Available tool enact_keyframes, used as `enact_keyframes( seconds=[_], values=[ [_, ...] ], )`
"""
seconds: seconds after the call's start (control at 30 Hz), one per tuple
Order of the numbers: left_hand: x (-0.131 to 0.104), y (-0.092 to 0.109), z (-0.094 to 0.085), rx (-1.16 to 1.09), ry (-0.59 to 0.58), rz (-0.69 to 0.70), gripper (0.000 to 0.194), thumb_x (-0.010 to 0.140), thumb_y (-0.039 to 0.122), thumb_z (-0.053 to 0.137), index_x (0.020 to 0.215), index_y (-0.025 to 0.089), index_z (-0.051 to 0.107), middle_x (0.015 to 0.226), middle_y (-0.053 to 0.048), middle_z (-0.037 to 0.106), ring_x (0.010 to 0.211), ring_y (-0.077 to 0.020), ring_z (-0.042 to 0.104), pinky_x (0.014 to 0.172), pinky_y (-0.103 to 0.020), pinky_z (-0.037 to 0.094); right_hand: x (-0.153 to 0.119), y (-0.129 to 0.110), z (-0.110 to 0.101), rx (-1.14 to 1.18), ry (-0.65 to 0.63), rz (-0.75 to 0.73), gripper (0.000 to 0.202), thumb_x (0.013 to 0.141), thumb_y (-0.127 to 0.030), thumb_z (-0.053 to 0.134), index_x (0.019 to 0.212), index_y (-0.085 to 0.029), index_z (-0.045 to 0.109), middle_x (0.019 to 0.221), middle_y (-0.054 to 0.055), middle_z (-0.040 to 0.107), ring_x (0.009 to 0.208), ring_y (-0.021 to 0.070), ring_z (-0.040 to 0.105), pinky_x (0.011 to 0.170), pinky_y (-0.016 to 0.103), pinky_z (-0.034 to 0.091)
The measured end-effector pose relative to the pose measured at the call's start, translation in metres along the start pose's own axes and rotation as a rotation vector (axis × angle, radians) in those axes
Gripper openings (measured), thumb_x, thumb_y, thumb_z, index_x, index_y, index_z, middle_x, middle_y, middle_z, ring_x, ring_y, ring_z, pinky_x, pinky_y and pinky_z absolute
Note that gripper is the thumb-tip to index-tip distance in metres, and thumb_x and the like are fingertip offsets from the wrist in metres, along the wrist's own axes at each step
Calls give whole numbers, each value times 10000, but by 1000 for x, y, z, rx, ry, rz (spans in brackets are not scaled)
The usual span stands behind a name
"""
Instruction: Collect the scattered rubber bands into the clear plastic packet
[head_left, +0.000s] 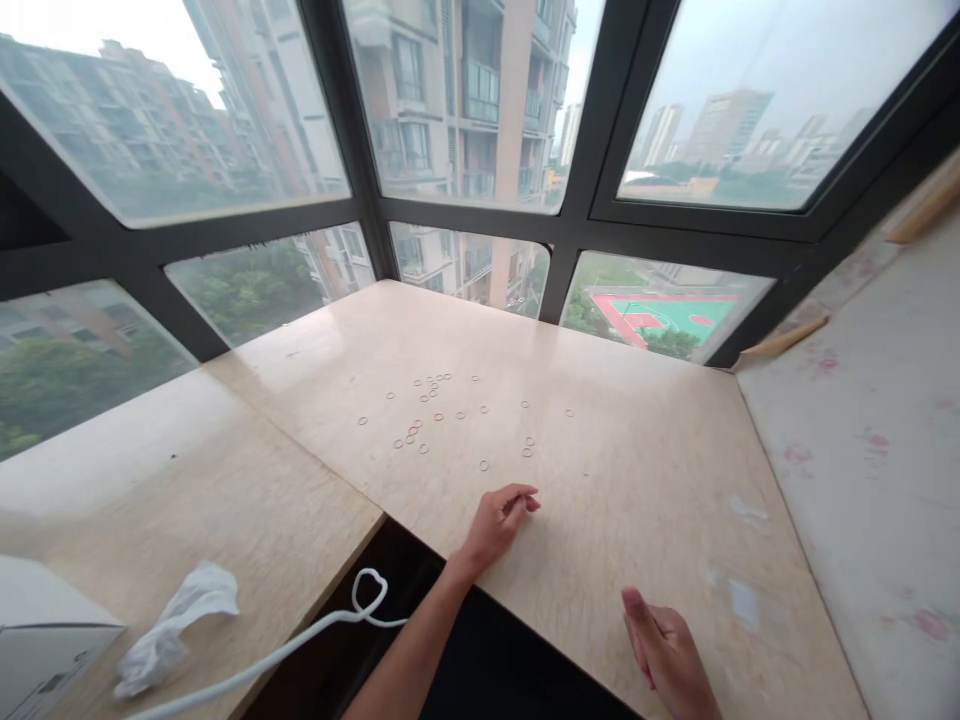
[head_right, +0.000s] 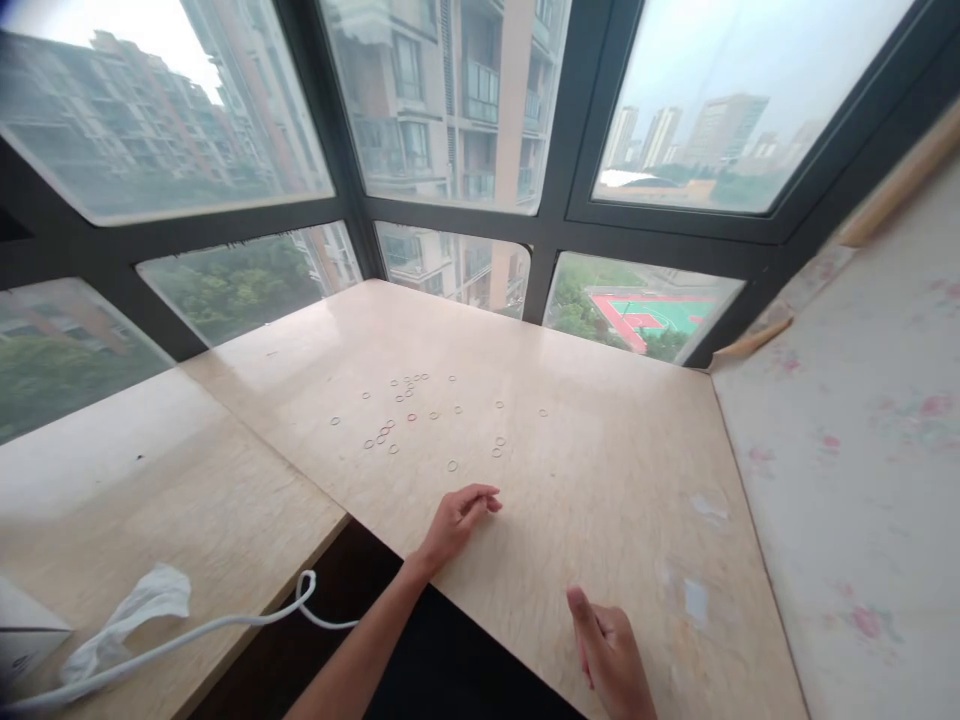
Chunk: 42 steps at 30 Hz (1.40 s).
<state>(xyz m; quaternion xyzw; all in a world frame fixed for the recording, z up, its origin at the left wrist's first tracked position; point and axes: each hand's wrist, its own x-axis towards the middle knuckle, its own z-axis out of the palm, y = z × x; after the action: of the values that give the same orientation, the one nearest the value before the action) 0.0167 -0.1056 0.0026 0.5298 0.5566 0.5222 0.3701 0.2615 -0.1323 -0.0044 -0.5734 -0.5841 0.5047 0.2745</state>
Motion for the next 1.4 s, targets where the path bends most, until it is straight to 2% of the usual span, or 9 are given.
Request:
enact_keyframes(
  seconds=[0.13, 0.3, 0.4, 0.53, 0.87, 1.03, 1.2, 1.3, 1.4],
  values=[
    [11, -8, -59, 169, 250, 44, 234, 789, 152, 463, 911, 162, 663, 879, -58, 710, 780, -154, 662, 729, -290, 525, 3, 4, 2, -53, -36, -56, 695, 764, -780, 382, 342, -231, 320, 314, -2, 333, 326, 115, 356, 407, 272, 304],
    [22, -19, -140, 470, 641, -149, 239, 796, 219, 489, 960, 164, 653, 994, -86, 689, 858, -201, 645, 757, -328, 514, 2, 11, 2, -55, -24, -134, 681, 811, -691, 435, 331, -218, 335, 307, -1, 348, 319, 112, 360, 413, 265, 331],
    [25, -26, -171, 844, 593, -230, 283, 759, 215, 536, 1001, 137, 662, 1010, -127, 664, 871, -243, 622, 854, -386, 470, -2, 5, 3, -46, -1, -180, 678, 841, -643, 440, 330, -209, 341, 311, -1, 353, 323, 105, 360, 421, 255, 335],
    [29, -23, -187, 1036, 406, -258, 249, 823, 247, 491, 935, 160, 695, 970, -110, 651, 849, -223, 609, 828, -331, 455, -8, -7, 6, -52, 60, -237, 661, 871, -577, 451, 338, -199, 350, 332, -5, 366, 337, 97, 363, 422, 239, 323],
    [36, -6, -192, 1247, 92, -414, 177, 880, 187, 423, 831, 180, 594, 946, -90, 635, 887, -222, 573, 667, -290, 397, -6, 1, 1, -88, 8, -372, 580, 910, -433, 458, 386, -190, 401, 354, -17, 412, 338, 93, 408, 408, 209, 334],
    [27, -8, -185, 1164, 124, -371, 137, 822, 94, 423, 768, 185, 510, 853, -71, 599, 841, -218, 544, 632, -286, 364, -6, 2, 0, -97, 15, -387, 576, 918, -412, 458, 392, -186, 400, 352, -24, 411, 338, 86, 410, 422, 203, 340],
    [27, 4, -146, 320, 207, -312, 131, 812, 214, 514, 713, 188, 433, 703, -7, 551, 611, -135, 497, 555, -249, 364, -6, -3, 0, -65, -5, -371, 568, 926, -408, 450, 405, -185, 414, 364, -21, 427, 352, 87, 418, 430, 206, 334],
    [31, 24, -102, -298, 52, -291, 251, 772, 327, 641, 763, 179, 438, 706, 11, 543, 531, -79, 456, 505, -212, 351, -5, -4, 1, -38, -12, -363, 566, 933, -403, 443, 412, -183, 437, 365, -20, 442, 356, 86, 429, 441, 205, 343],
    [37, 42, -52, -592, -103, -289, 293, 731, 308, 720, 787, 169, 467, 674, 31, 525, 517, -51, 440, 507, -189, 349, -3, -6, 0, -18, -2, -356, 571, 936, -406, 442, 413, -178, 466, 364, -17, 459, 360, 84, 448, 449, 198, 353]
  ],
)
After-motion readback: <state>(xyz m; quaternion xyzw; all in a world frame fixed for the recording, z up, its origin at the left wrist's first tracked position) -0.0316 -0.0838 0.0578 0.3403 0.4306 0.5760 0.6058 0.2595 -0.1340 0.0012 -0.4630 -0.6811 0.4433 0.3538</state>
